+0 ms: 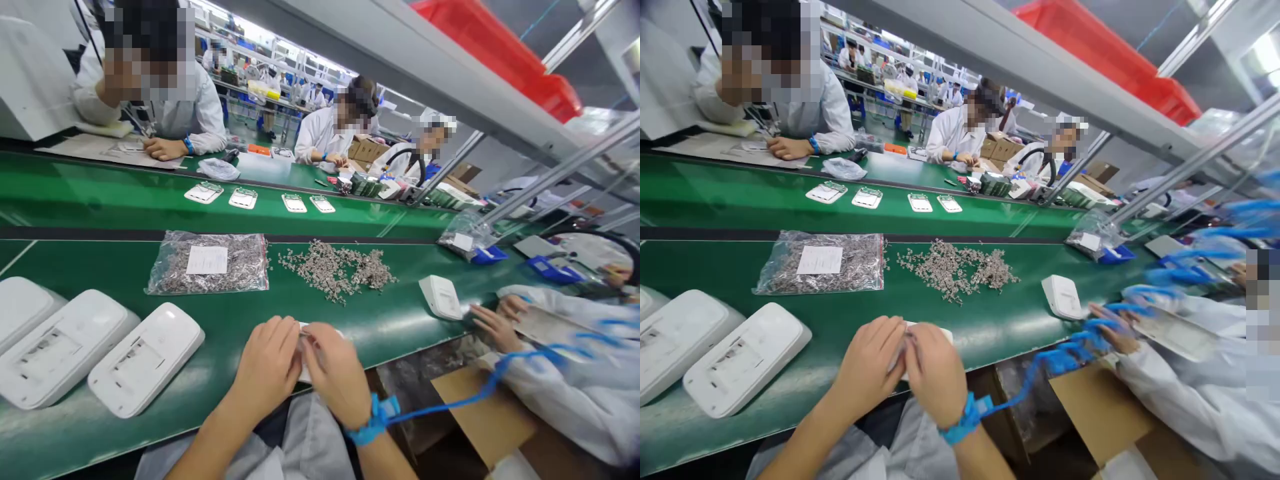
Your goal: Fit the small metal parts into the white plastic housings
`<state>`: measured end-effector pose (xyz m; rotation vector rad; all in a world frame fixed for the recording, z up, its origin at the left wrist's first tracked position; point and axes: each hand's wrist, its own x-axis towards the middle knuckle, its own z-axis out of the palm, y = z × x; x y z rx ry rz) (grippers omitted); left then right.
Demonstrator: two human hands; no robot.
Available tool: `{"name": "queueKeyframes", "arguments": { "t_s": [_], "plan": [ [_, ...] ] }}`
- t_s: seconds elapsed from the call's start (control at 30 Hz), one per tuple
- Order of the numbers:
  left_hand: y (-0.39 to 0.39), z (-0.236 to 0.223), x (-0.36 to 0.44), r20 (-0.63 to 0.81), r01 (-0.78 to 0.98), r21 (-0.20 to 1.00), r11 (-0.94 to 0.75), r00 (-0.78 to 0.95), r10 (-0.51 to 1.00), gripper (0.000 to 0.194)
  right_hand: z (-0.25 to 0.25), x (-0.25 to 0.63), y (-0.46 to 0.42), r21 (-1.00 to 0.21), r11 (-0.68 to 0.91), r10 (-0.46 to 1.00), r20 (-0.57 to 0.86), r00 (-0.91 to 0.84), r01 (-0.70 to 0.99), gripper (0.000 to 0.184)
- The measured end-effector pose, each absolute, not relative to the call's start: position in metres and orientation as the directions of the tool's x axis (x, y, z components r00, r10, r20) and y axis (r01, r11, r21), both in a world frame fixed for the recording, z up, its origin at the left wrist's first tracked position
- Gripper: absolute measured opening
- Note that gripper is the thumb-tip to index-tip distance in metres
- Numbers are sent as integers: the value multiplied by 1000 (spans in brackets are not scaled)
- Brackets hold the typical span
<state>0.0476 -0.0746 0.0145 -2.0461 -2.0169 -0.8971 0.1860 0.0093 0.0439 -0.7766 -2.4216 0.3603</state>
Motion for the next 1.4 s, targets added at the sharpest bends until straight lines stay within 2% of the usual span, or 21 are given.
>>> {"name": "queueKeyframes", "arguments": {
  "t_s": [0.07, 0.13, 0.2, 0.27, 0.47, 0.57, 0.63, 0.67, 0.8, 0.87, 0.93, 1.17, 1.27, 1.4],
  "plan": [
    [-84, 13, 41, 444, 929, 367, -44, -133, 886, 59, 50, 191, 39, -405, 764, 646, 461, -609, 503, 18],
    [-90, 15, 35, 373, 911, 413, -8, -161, 914, 67, 45, 205, 78, -304, 695, 704, 472, -530, 652, 15],
    [-93, 17, 33, 310, 896, 444, 8, -163, 937, 58, 31, 220, 111, -243, 680, 712, 444, -544, 692, 15],
    [-93, 17, 34, 284, 885, 465, 21, -172, 943, 48, 15, 230, 129, -235, 698, 699, 431, -571, 676, 15],
    [-91, 13, 38, 297, 874, 479, 85, -252, 921, 45, -2, 237, 120, -274, 729, 671, 467, -575, 628, 21],
    [-91, 11, 38, 311, 832, 538, 138, -348, 884, 36, 17, 225, 95, -372, 759, 650, 492, -579, 535, 18],
    [-92, 11, 38, 303, 788, 594, 159, -403, 863, 27, 35, 211, 73, -421, 808, 585, 493, -644, 412, 15],
    [-92, 11, 38, 293, 769, 617, 168, -423, 858, 25, 43, 204, 62, -408, 845, 521, 479, -706, 346, 14],
    [-91, 13, 37, 249, 737, 649, 190, -441, 862, 18, 59, 179, 28, -197, 964, 240, 347, -907, 179, 14],
    [-91, 14, 37, 241, 730, 658, 185, -437, 867, 17, 59, 172, 23, -124, 977, 204, 297, -933, 174, 15],
    [-90, 13, 37, 249, 719, 673, 174, -441, 862, 17, 56, 170, 25, -103, 978, 206, 283, -937, 184, 16],
    [-88, 13, 38, 291, 709, 692, 136, -446, 847, 19, 47, 168, 30, -166, 959, 264, 238, -935, 228, 17],
    [-88, 12, 38, 282, 710, 687, 152, -454, 845, 13, 43, 165, 31, -190, 940, 322, 230, -918, 282, 17],
    [-87, 11, 37, 240, 682, 710, 173, -466, 851, 7, 42, 168, 35, -291, 928, 311, 265, -913, 231, 13]
  ]
}}
